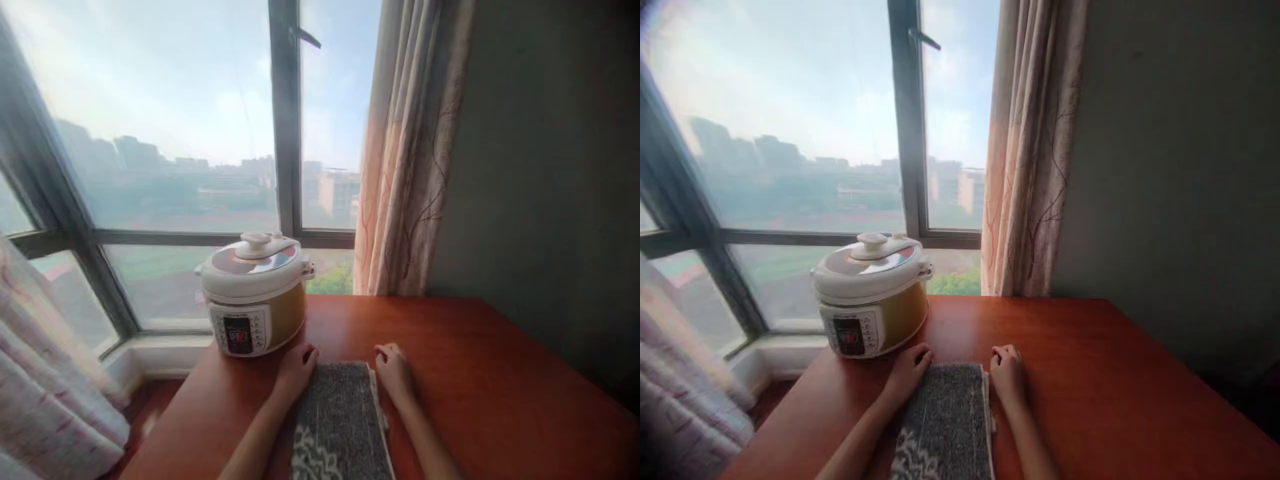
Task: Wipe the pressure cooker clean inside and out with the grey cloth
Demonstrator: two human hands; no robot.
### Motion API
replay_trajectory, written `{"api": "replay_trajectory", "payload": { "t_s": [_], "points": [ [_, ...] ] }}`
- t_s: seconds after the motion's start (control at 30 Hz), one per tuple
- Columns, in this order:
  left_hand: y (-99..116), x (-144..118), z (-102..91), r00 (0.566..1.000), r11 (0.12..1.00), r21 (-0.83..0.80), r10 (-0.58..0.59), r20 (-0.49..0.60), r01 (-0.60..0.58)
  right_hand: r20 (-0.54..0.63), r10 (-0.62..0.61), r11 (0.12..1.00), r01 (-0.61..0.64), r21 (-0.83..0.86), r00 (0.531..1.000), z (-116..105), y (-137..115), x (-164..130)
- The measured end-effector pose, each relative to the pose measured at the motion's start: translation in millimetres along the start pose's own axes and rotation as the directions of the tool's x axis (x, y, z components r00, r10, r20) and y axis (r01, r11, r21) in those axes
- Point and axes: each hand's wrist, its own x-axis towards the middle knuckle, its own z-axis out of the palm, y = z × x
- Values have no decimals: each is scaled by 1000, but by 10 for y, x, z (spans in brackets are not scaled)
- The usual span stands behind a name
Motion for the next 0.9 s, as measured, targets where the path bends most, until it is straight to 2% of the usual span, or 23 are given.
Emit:
{"api": "replay_trajectory", "payload": {
  "t_s": [0.9],
  "points": [
    [51,-19,12,1000,1000,-1,-11,-16,11,15,16,1000,-16,9,1000,-49,-42,-20]
  ]
}}
